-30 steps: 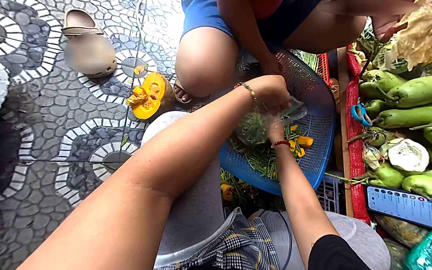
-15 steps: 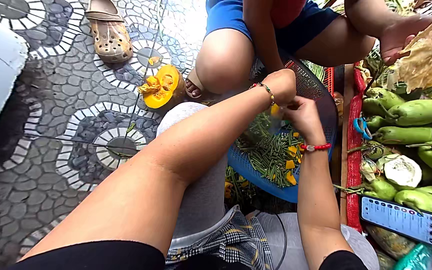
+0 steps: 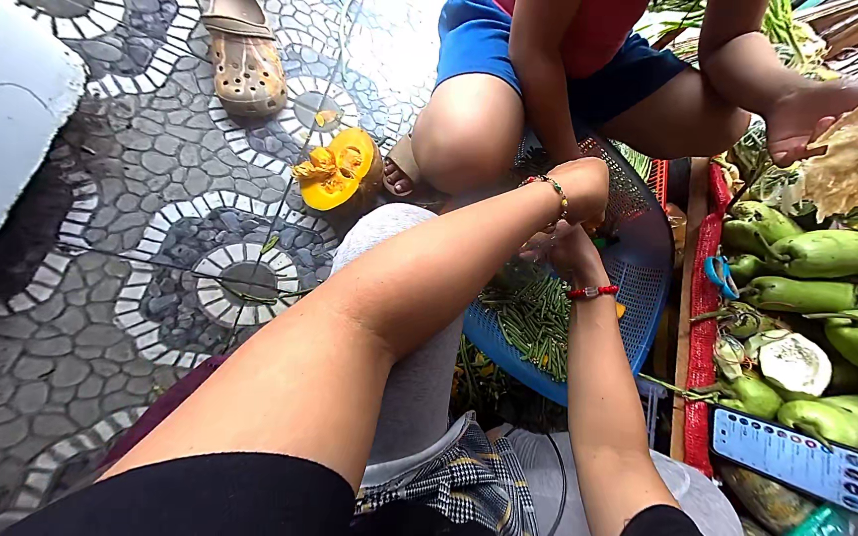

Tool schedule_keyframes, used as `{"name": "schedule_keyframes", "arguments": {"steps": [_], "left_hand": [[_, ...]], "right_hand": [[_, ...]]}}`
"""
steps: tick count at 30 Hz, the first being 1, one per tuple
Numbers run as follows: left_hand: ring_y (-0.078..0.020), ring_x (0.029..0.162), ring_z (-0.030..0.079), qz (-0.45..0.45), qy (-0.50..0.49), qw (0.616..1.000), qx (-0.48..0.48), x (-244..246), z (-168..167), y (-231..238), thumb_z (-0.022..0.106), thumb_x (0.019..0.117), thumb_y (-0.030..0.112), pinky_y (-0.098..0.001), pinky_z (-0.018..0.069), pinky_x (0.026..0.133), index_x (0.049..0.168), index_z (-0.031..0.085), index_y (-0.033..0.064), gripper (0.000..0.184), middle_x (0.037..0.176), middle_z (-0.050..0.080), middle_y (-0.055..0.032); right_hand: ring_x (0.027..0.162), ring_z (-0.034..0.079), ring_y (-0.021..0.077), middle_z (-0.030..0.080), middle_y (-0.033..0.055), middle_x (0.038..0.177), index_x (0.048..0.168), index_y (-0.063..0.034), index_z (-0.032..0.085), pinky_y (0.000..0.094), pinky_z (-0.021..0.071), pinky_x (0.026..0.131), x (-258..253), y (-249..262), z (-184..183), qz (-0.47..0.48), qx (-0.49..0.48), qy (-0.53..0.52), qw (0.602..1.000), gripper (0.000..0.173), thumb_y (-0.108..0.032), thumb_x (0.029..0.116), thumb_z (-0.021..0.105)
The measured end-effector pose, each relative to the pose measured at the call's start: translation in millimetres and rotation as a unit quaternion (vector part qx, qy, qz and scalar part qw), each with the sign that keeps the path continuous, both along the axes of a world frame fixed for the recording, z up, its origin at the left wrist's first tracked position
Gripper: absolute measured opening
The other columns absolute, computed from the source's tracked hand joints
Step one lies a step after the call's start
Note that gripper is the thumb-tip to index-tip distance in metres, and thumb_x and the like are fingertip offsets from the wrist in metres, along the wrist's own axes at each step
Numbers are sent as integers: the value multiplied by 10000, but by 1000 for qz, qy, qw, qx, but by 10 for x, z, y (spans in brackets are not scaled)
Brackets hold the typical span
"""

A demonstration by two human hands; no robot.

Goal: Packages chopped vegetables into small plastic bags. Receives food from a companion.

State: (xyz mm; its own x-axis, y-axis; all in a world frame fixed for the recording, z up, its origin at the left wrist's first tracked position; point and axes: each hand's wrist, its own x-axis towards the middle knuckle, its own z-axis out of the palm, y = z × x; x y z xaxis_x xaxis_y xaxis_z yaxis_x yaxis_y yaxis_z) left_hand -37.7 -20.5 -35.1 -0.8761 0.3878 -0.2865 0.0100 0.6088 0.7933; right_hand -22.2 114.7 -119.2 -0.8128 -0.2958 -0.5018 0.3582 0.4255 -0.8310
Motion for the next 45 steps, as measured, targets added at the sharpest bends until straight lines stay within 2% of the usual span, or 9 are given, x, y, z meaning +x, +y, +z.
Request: {"name": "schedule_keyframes", "arguments": {"steps": [8, 13, 21, 25, 28, 34, 38, 41, 45], "left_hand": [[-184, 650, 544, -13, -21, 1000, -12, 31, 27, 29, 593, 958, 14, -371, 470, 612, 872, 623, 6, 91, 779, 575, -85], [-250, 745, 604, 3, -21, 999, -43, 5, -32, 21, 596, 948, 15, -434, 505, 673, 885, 628, -15, 77, 850, 611, -139], [-208, 682, 573, 36, -22, 999, -14, -19, -13, 1, 589, 948, 24, -399, 485, 637, 840, 590, 5, 110, 798, 590, -109], [-177, 622, 520, 17, -40, 999, -17, -13, -29, 35, 579, 945, 12, -359, 447, 587, 818, 571, 18, 128, 745, 553, -79], [-228, 698, 590, 14, -40, 999, -32, -29, -73, 34, 583, 950, 35, -427, 494, 650, 831, 610, -9, 129, 793, 606, -123], [-354, 987, 656, 62, 3, 998, -30, -85, -75, 1, 539, 1009, 119, -565, 507, 831, 1012, 654, -43, 199, 1013, 661, -216], [-267, 912, 633, 110, -47, 991, 55, -74, -132, 9, 489, 1028, 108, -478, 508, 808, 999, 630, -39, 206, 990, 643, -171], [-182, 748, 565, 90, -94, 990, 56, 20, -53, 44, 422, 1074, 103, -376, 480, 700, 939, 623, -22, 273, 890, 598, -111], [-178, 676, 529, 62, -121, 989, 59, 91, -24, 102, 419, 1117, 250, -344, 478, 630, 963, 591, -10, 348, 831, 529, -96]], "right_hand": [[705, 675, 82, 681, 67, 849, 1095, 49, 619, 271, 605, 689, 196, -165, -278, -65, 48, 219, 972, 264, 23, 862, 739], [1050, 655, 305, 689, 230, 1083, 1109, 79, 679, 470, 495, 977, 152, -367, -281, -36, 242, 231, 942, 295, -113, 902, 761], [605, 616, 115, 690, 118, 845, 1091, 43, 683, 283, 545, 580, 161, -297, -62, 8, 144, 96, 985, 167, -45, 949, 678], [1055, 646, 301, 680, 232, 1095, 1073, 67, 681, 476, 510, 949, 93, -326, -196, 35, 251, 201, 946, 300, -117, 865, 795], [1225, 612, 399, 647, 276, 1253, 1149, 71, 678, 554, 483, 1028, 26, -344, -320, 48, 358, 193, 912, 329, -186, 947, 712], [871, 673, 293, 699, 194, 954, 1080, 55, 706, 504, 548, 829, -60, 23, -50, 141, 293, 162, 932, 305, -213, 1060, 561], [457, 352, 93, 430, -19, 580, 929, -99, 721, 292, 340, 463, 200, 412, 378, 135, 245, 39, 959, 739, -659, 1058, 257], [659, 571, 265, 629, 144, 768, 940, -40, 731, 510, 480, 632, 253, 636, 495, 209, 325, 55, 920, 541, -552, 1012, 570], [593, 603, 251, 639, 139, 734, 887, -36, 692, 473, 518, 580, 406, 928, 585, 154, 330, 180, 914, 329, -324, 1030, 624]]}}
